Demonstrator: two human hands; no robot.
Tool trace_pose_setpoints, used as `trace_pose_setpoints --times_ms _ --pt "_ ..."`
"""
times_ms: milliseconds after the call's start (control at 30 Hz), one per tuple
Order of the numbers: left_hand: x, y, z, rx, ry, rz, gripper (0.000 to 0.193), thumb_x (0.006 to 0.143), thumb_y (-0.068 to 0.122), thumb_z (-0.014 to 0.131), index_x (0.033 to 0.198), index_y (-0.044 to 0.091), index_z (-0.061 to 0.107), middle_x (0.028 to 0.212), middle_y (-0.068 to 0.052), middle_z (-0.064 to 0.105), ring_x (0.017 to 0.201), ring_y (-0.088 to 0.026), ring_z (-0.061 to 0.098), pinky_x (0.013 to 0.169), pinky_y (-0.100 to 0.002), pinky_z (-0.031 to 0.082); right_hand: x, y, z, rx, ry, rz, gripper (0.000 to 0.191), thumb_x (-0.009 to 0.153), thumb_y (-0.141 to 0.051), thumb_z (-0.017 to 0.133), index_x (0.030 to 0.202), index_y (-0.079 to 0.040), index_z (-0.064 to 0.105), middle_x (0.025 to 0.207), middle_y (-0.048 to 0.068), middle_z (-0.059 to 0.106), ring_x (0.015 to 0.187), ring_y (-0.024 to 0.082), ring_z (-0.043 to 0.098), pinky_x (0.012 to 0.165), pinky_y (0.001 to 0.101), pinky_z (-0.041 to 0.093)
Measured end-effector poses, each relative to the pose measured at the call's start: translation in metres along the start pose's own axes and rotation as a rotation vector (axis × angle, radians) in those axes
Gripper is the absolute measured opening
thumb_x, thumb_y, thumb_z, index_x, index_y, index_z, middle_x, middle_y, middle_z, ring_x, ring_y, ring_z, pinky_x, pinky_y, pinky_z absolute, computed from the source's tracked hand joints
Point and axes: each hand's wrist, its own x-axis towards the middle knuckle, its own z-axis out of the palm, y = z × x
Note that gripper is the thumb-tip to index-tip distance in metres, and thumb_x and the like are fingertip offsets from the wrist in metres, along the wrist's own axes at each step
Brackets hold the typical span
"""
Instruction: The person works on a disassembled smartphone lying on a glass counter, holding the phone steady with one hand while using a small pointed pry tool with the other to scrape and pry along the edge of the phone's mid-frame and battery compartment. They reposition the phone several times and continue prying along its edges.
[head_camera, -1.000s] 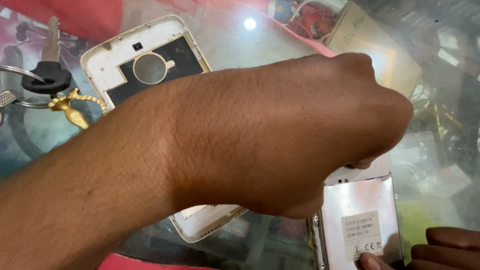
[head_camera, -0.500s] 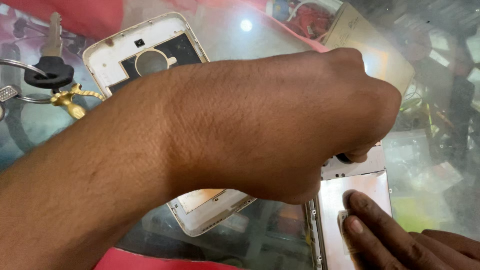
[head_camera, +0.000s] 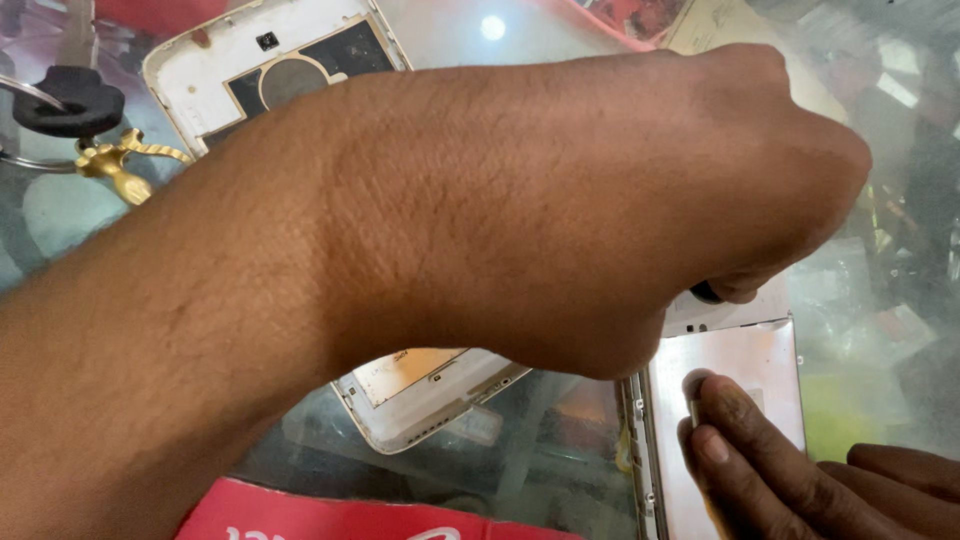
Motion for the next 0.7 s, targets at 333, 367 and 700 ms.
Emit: trace_pose_setpoints --times_ms 333,367,700 --pt "0.004 0.003 0.004 0.079 0.005 0.054 0.029 0.067 0.002 0.076 0.093 0.006 0.063 0.09 -0.013 0.065 0.094 -0.028 0.067 0.066 -0.038 0.055 -0.004 0.001 -0.002 -0.027 -0.03 -0.02 0.056 0.094 -0.037 0.061 0.142 -0.01 0.052 0.141 0.015 0.061 0.082 0.017 0.075 0.06 0.0325 0.058" --pt "0.004 0.002 0.006 0.077 -0.014 0.048 0.03 0.065 0.003 0.077 0.091 0.007 0.064 0.087 -0.01 0.066 0.096 -0.027 0.066 0.065 -0.038 0.055 -0.003 0.001 -0.003 -0.024 -0.033 -0.02 0.057 0.094 -0.038 0.062 0.143 -0.01 0.052 0.141 0.015 0.061 0.081 0.017 0.075 0.06 0.0323 0.058" --pt "0.009 0.019 0.004 0.076 0.173 0.17 0.028 0.059 -0.006 0.073 0.082 0.0 0.059 0.079 -0.016 0.06 0.08 -0.03 0.063 0.055 -0.039 0.048 0.015 -0.013 -0.005 -0.072 0.161 -0.036 0.05 0.093 -0.023 0.072 0.14 -0.018 0.056 0.138 0.012 0.065 0.071 0.014 0.07 0.056 0.0286 0.053"
